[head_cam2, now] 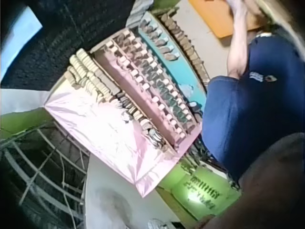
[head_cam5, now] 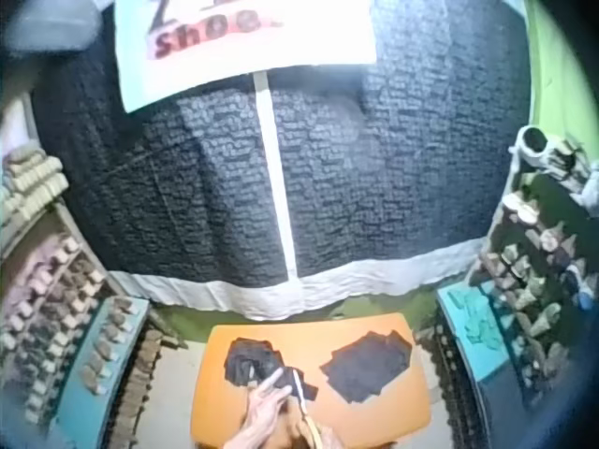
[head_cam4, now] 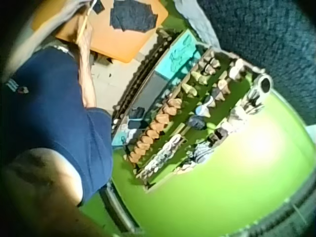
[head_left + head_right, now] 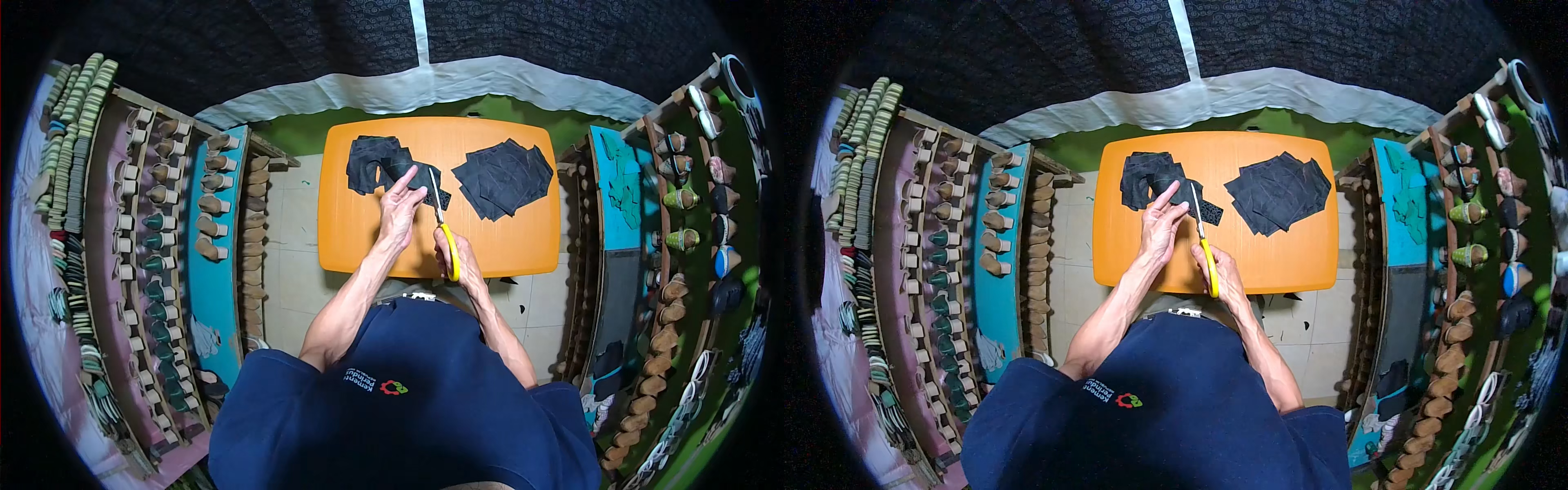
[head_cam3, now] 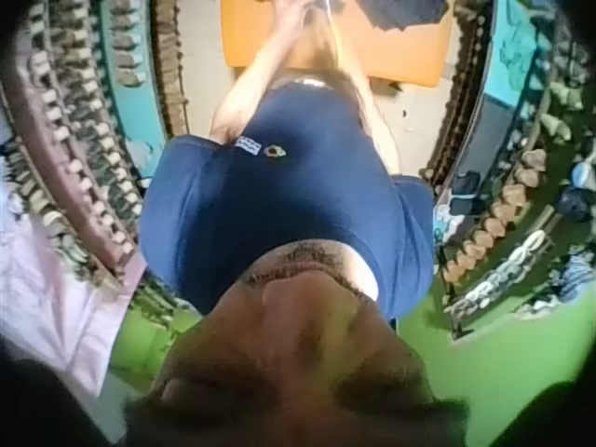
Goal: The person uses yellow-handled scissors to cut black fabric pieces on an orange table. They repeatedly pick up fabric, cut along edges, and place the cut pieces back on the table.
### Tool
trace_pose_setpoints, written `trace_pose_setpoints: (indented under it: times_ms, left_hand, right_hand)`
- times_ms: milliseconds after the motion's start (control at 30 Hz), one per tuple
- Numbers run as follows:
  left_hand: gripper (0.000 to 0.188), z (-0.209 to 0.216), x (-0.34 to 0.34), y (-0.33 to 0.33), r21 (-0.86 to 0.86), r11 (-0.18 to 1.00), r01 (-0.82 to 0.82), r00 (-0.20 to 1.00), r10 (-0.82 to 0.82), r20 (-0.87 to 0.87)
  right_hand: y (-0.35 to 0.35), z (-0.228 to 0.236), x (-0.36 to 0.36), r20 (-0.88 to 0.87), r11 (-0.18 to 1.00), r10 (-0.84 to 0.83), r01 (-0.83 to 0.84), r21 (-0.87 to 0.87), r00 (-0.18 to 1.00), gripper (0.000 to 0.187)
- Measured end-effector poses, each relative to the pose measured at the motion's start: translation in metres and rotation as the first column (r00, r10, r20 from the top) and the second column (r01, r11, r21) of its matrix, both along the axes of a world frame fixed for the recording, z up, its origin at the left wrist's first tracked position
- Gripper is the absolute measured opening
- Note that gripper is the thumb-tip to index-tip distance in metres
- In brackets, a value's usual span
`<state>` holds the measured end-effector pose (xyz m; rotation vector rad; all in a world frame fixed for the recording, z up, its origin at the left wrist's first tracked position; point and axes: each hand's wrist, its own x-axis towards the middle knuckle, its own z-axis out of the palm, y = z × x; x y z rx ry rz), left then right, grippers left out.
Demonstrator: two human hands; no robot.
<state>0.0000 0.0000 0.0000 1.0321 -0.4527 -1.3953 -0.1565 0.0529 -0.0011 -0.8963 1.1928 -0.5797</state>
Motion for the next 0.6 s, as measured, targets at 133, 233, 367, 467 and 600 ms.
trace_pose_setpoints:
  times_ms: [133, 233, 367, 467, 600]
  left_hand:
    - [0.058, 0.004, 0.012, -0.005, 0.004, 0.997, 0.077, 0.997, -0.078, 0.016]
    - [0.058, 0.002, 0.018, -0.008, 0.012, 0.993, 0.118, 0.993, -0.119, 0.024]
    - [0.056, -0.013, 0.029, -0.007, -0.037, 0.985, 0.171, 0.985, -0.17, 0.029]
    - [0.057, -0.013, 0.029, -0.008, -0.039, 0.983, 0.18, 0.984, -0.179, 0.021]
    - [0.056, -0.012, 0.033, -0.007, -0.032, 0.973, 0.228, 0.974, -0.227, 0.025]
  right_hand:
    - [-0.003, -0.001, -0.002, -0.027, 1.0, 0.011, -0.011, -0.001, 1.0, 0.052]
    - [-0.003, -0.006, -0.004, -0.034, 1.0, 0.025, -0.026, -0.004, 0.999, 0.049]
    - [-0.002, 0.0, -0.01, -0.027, 0.999, 0.04, -0.04, 0.001, 0.999, 0.045]
    - [-0.002, 0.001, -0.014, -0.039, 0.999, 0.03, -0.028, 0.031, 0.999, 0.047]
    - [-0.002, 0.001, -0.019, -0.077, 0.998, 0.061, -0.061, -0.001, 0.995, 0.048]
